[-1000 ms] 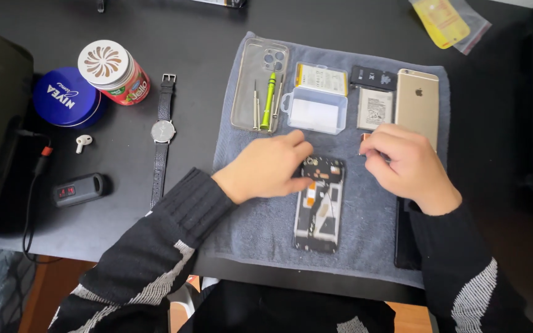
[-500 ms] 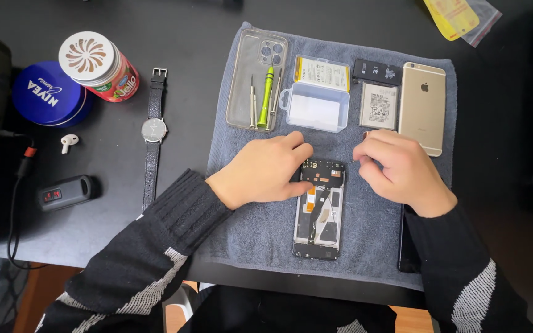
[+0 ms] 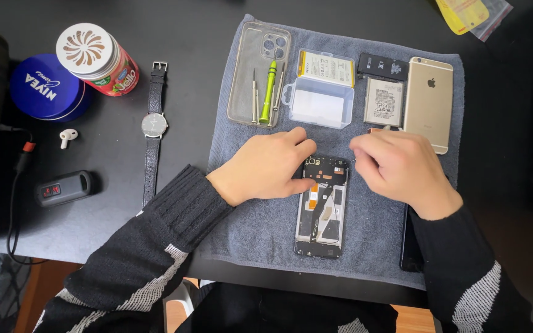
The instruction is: Disassembling a smartphone to access internal components for repair
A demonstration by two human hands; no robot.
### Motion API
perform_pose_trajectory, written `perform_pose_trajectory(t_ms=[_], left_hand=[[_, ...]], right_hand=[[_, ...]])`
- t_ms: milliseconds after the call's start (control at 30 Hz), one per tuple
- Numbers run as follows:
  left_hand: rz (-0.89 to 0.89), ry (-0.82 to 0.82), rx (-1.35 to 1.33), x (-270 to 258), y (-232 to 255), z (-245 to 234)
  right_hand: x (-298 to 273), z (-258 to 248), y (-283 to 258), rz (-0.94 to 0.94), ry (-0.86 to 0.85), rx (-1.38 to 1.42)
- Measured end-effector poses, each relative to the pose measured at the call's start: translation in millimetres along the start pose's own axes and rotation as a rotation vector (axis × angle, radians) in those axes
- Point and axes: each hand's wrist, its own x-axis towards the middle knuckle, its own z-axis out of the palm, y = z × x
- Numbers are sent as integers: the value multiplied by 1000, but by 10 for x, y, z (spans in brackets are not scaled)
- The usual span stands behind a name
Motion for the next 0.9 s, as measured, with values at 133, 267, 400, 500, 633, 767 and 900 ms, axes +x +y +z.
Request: perform_pose_trajectory(t_ms=[133, 267, 400, 500, 633, 767, 900], left_hand=[[1, 1, -13, -2, 14, -23], [-1, 7, 0, -1, 14, -12], [2, -1, 1, 5, 1, -10], [1, 1, -2, 2, 5, -14], [1, 6, -8, 3, 3, -8], [1, 3, -9, 5, -1, -5], [0, 2, -11, 3, -4, -1]], right_hand=[[18, 14, -13, -10, -7, 3], [3, 17, -15, -13, -44, 38], [-32, 43, 24, -16, -71, 27], [11, -3, -28, -25, -83, 30], [-9, 19, -11, -28, -80, 14], [-76, 78, 59, -23, -36, -59], [-60, 65, 28, -28, -5, -42]])
